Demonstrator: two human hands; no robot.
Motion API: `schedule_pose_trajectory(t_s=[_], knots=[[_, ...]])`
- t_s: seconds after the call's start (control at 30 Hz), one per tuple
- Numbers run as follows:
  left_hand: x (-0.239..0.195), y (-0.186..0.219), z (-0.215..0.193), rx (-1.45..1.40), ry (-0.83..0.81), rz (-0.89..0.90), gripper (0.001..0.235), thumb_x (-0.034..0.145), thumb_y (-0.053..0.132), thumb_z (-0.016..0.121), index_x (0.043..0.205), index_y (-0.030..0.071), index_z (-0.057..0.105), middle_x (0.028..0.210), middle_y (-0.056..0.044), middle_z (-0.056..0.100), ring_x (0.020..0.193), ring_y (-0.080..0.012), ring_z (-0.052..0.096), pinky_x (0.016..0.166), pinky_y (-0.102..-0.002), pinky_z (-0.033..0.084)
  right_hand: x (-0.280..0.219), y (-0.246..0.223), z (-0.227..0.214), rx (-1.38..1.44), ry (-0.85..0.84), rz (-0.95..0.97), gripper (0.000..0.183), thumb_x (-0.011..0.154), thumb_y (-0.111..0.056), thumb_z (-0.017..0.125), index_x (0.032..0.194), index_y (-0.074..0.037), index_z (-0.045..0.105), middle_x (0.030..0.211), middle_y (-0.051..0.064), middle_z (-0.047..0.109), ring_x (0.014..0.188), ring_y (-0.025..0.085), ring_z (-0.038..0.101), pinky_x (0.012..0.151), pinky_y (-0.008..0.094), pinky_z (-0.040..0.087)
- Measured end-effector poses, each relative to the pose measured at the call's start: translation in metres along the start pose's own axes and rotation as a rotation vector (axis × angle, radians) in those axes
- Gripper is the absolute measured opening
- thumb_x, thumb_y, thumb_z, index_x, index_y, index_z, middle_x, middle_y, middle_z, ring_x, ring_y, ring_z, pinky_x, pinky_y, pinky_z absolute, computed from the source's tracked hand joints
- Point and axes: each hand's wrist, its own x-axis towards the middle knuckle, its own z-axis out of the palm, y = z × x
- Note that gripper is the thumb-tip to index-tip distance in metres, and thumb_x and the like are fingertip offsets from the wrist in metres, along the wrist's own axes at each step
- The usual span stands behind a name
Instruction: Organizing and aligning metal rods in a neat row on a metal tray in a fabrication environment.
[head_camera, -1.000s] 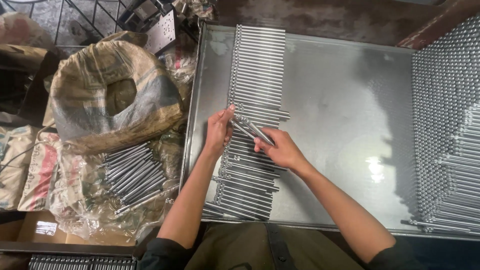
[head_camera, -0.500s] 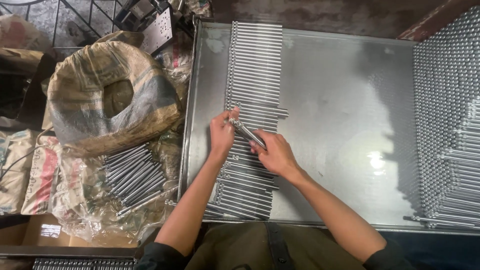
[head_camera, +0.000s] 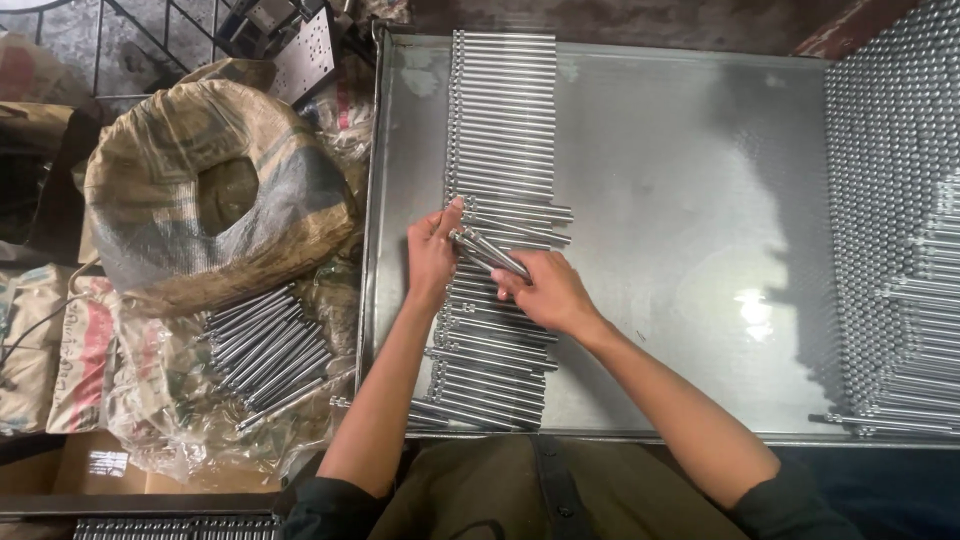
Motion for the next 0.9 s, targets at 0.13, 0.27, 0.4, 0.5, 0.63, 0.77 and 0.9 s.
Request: schedule_pose_trajectory(t_s=[0.13,0.27,0.4,0.5,0.63,0.77,0.9], knots=[[-0.022,0.017,0.013,0.08,0.063,0.064,0.049,0.097,0.04,0.067,0.059,0.01,0.063,0.053,-0.005,0.062,0.045,-0.0076,0.04,0.042,-0.024,0.029,-0.002,-0.012,0.013,-0.099,0.075,0.069,0.021,0.095,-0.02,0.063,0.113,-0.022,0.073,0.081,-0.003,0.078,0.087,0.029,0.075,0.083,0.05,0.056],[-0.011,0.02,-0.013,0.079,0.124,0.084,0.047,0.1,0.038,0.062,0.064,0.01,0.066,0.057,-0.002,0.057,0.046,-0.0063,0.035,0.043,-0.022,0.027,0.012,0.022,0.017,-0.108,0.052,0.006,0.02,0.097,-0.021,0.061,0.112,-0.02,0.074,0.088,0.001,0.079,0.094,0.033,0.074,0.086,0.054,0.055],[-0.008,0.031,-0.01,0.118,0.153,0.052,0.046,0.102,0.041,0.058,0.072,0.008,0.07,0.053,-0.007,0.062,0.034,-0.0117,0.044,0.03,-0.024,0.035,0.012,0.034,0.008,-0.425,0.262,-0.209,0.036,0.089,-0.004,0.064,0.123,-0.014,0.073,0.092,0.006,0.068,0.088,0.032,0.068,0.078,0.05,0.055],[-0.018,0.028,-0.008,0.081,0.04,-0.018,0.047,0.102,0.042,0.059,0.069,0.01,0.066,0.051,-0.007,0.059,0.032,-0.0105,0.042,0.029,-0.023,0.033,-0.007,0.003,0.007,-0.168,0.104,-0.112,0.026,0.093,-0.012,0.06,0.115,-0.017,0.074,0.086,0.005,0.071,0.086,0.036,0.07,0.079,0.054,0.055],[-0.023,0.019,-0.002,0.089,0.079,0.05,0.051,0.102,0.04,0.06,0.061,0.01,0.061,0.053,-0.007,0.061,0.033,-0.0108,0.04,0.031,-0.024,0.03,-0.016,-0.014,-0.001,-0.151,0.067,0.003,0.014,0.097,-0.019,0.061,0.094,-0.021,0.074,0.08,-0.003,0.077,0.083,0.031,0.073,0.082,0.049,0.054],[-0.025,0.014,-0.004,0.117,0.109,0.068,0.051,0.099,0.04,0.063,0.059,0.009,0.061,0.054,-0.005,0.063,0.039,-0.0086,0.04,0.036,-0.025,0.03,-0.009,-0.013,0.009,0.058,0.033,0.065,0.015,0.096,-0.023,0.063,0.091,-0.02,0.076,0.075,-0.003,0.077,0.085,0.03,0.074,0.08,0.047,0.054],[-0.026,0.01,-0.002,0.24,0.174,0.108,0.046,0.096,0.035,0.065,0.058,0.01,0.063,0.052,-0.006,0.061,0.05,-0.0127,0.048,0.048,-0.03,0.039,-0.002,-0.01,0.02,0.065,0.027,0.05,0.016,0.095,-0.023,0.063,0.084,-0.02,0.075,0.075,-0.001,0.076,0.086,0.032,0.073,0.081,0.049,0.055]])
